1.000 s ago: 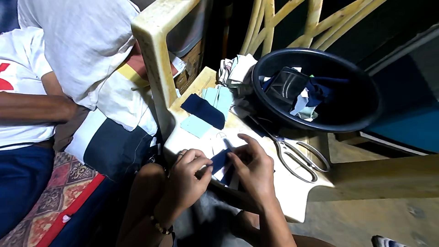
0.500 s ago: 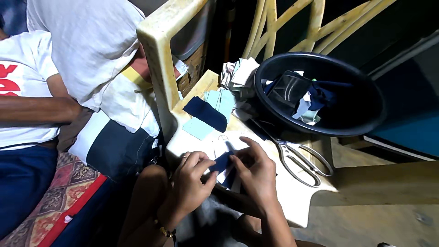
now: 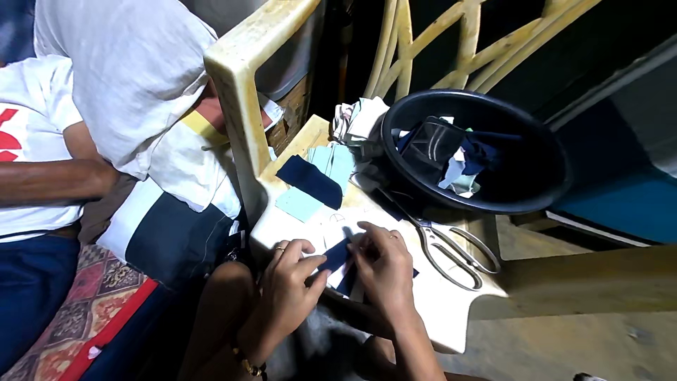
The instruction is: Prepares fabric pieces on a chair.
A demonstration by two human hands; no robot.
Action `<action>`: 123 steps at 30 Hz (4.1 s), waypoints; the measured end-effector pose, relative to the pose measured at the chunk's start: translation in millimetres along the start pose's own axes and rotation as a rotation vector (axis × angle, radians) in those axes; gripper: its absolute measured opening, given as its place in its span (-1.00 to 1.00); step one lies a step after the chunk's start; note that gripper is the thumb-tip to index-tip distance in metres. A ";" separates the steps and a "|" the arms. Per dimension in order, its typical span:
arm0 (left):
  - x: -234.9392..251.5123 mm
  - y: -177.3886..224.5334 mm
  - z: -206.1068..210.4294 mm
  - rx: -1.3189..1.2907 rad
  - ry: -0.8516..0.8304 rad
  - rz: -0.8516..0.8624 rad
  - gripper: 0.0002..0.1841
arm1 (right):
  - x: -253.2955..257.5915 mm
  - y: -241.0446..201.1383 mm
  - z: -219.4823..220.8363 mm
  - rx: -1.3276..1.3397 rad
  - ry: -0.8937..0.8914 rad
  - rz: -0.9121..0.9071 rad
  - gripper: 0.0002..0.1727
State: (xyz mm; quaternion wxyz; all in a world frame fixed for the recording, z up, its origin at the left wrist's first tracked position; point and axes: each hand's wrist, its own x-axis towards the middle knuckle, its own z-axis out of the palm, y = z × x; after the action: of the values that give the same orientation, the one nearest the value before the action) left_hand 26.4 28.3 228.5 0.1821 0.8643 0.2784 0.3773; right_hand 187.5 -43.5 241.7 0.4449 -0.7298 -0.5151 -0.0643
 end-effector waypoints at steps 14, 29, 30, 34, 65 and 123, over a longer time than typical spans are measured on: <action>0.6 1.0 -1.9 -0.003 0.005 -0.006 -0.80 | -32.4 -39.1 -23.6 -0.308 -0.491 -0.223 -0.30; 50.4 19.8 -35.0 -0.054 -0.229 -0.202 -0.79 | -34.5 -32.3 -27.3 -0.298 -0.740 -0.144 0.07; 64.7 23.7 -34.6 -0.050 -0.212 -0.188 -0.78 | -33.4 -33.7 -27.6 -0.306 -0.761 -0.129 0.08; 119.3 24.2 -3.6 -0.023 -0.262 -0.196 -0.66 | -27.8 -40.0 -30.1 -0.334 -0.878 -0.055 0.07; 133.8 16.2 -77.0 -0.589 -0.095 -0.136 -0.76 | -16.0 -35.3 -46.0 0.259 -0.226 -0.146 0.03; 34.3 77.3 -75.8 -1.037 -0.193 -0.528 -0.82 | -17.0 -24.9 -108.0 1.040 -0.384 -0.102 -0.85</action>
State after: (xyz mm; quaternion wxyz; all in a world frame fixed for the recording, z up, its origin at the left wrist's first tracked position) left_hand 15.1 -2.7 337.1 0.6933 0.5943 0.2453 0.3256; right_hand 198.9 -130.8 311.2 0.6407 -0.3869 -0.5857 0.3111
